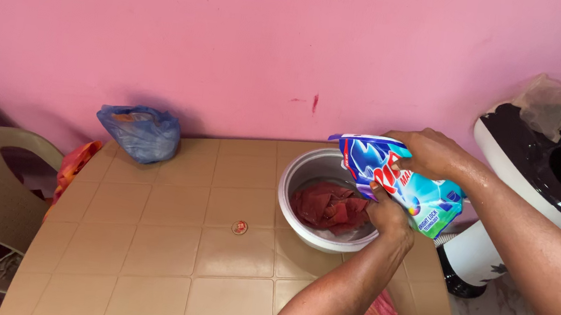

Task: The person pours liquid detergent into a bowl of water containing a red cloth, then washes the cloth by hand. They move a chair, open a window, and wipe the window bars with the wet cloth.

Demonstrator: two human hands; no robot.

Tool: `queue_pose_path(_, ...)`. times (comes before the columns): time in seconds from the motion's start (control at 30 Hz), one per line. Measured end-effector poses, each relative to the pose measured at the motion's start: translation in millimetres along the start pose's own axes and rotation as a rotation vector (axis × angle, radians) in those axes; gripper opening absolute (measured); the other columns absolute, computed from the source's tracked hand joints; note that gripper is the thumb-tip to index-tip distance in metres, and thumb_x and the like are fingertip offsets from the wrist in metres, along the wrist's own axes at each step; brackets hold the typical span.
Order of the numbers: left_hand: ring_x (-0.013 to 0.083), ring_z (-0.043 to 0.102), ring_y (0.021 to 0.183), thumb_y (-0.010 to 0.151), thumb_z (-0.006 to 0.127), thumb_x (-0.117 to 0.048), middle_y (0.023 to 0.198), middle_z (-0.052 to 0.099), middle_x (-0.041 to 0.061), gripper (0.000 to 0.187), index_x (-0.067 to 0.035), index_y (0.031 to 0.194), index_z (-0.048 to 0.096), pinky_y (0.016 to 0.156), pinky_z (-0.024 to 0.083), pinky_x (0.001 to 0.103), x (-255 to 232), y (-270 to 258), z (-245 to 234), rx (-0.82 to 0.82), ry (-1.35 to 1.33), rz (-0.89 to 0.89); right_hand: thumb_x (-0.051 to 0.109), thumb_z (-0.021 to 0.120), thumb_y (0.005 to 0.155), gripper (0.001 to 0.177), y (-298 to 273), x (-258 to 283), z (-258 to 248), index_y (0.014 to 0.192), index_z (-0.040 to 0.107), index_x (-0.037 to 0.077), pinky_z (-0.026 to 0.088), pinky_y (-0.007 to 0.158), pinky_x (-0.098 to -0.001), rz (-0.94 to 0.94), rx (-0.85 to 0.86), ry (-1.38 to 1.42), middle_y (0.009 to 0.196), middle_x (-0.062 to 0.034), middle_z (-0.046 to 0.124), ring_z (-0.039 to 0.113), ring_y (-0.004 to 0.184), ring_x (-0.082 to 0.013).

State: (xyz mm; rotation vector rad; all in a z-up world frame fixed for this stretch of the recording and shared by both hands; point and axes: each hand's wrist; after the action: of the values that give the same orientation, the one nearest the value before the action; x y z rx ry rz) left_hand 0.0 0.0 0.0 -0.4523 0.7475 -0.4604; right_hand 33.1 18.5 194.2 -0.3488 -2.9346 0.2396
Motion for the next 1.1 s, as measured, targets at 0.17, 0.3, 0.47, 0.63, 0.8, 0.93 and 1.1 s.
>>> queue_pose_path(0.17,0.0234,0.074,0.094,0.104,0.048,-0.050,0.114,0.075,0.016,0.062,0.007,0.116,0.067,0.081,0.057,0.038,-12,-11,1,-0.062,0.072,-0.044,0.021,0.080,0.080,0.067,0,4,0,0.143,0.057,0.027,0.056,0.094,-0.0459,0.009,0.020,-0.042,0.115,-0.0089,0.078,0.074,0.106,-0.0304)
queue_pose_path(0.3,0.0232,0.075,0.092,0.102,0.049,-0.050,0.113,0.075,0.017,0.062,0.008,0.115,0.068,0.080,0.058,0.039,-18,-13,0,-0.043,0.046,-0.049,0.022,0.082,0.079,0.067,1,6,1,0.142,0.057,0.026,0.055,0.094,-0.0467,-0.001,0.012,-0.043,0.116,-0.0088,0.076,0.072,0.109,-0.0309)
queue_pose_path(0.47,0.0226,0.074,0.091,0.102,0.051,-0.052,0.110,0.076,0.015,0.062,0.007,0.111,0.070,0.081,0.057,0.039,-20,-14,0,-0.081,0.119,-0.037,0.022,0.082,0.079,0.068,3,5,3,0.142,0.058,0.026,0.055,0.094,-0.0462,-0.003,0.007,-0.057,0.115,-0.0089,0.077,0.073,0.108,-0.0303)
queue_pose_path(0.63,0.0223,0.074,0.090,0.102,0.051,-0.052,0.108,0.077,0.015,0.062,0.006,0.109,0.071,0.080,0.056,0.038,-21,-16,0,-0.086,0.127,-0.037,0.023,0.080,0.081,0.066,2,7,3,0.143,0.058,0.028,0.056,0.093,-0.0455,0.037,0.031,-0.073,0.112,-0.0087,0.078,0.075,0.105,-0.0285)
queue_pose_path(0.8,0.0220,0.074,0.089,0.102,0.052,-0.049,0.108,0.076,0.014,0.059,0.006,0.110,0.070,0.080,0.057,0.038,-20,-16,2,-0.079,0.078,-0.040,0.024,0.080,0.081,0.066,1,7,1,0.143,0.057,0.028,0.056,0.093,-0.0458,0.032,0.033,-0.091,0.110,-0.0096,0.078,0.075,0.104,-0.0288)
queue_pose_path(0.93,0.0214,0.073,0.088,0.102,0.053,-0.048,0.107,0.076,0.015,0.059,0.007,0.110,0.070,0.078,0.056,0.037,-17,-14,3,-0.077,0.071,-0.029,0.025,0.080,0.082,0.064,2,7,0,0.142,0.058,0.028,0.056,0.092,-0.0460,0.041,0.038,-0.108,0.109,-0.0096,0.079,0.074,0.104,-0.0290)
queue_pose_path(1.1,0.0207,0.072,0.087,0.102,0.054,-0.047,0.107,0.075,0.015,0.058,0.008,0.109,0.069,0.078,0.056,0.036,-15,-13,5,-0.087,0.071,-0.033,0.025,0.081,0.080,0.065,2,5,0,0.140,0.060,0.029,0.055,0.094,-0.0466,0.018,0.021,-0.122,0.111,-0.0077,0.078,0.073,0.107,-0.0298)
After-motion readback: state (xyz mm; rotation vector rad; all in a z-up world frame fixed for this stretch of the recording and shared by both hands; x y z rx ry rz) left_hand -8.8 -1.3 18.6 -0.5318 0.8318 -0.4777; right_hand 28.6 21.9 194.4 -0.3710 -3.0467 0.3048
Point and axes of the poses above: each hand's wrist, its own y-axis towards the middle knuckle, its own z-axis out of the palm, x = y × z
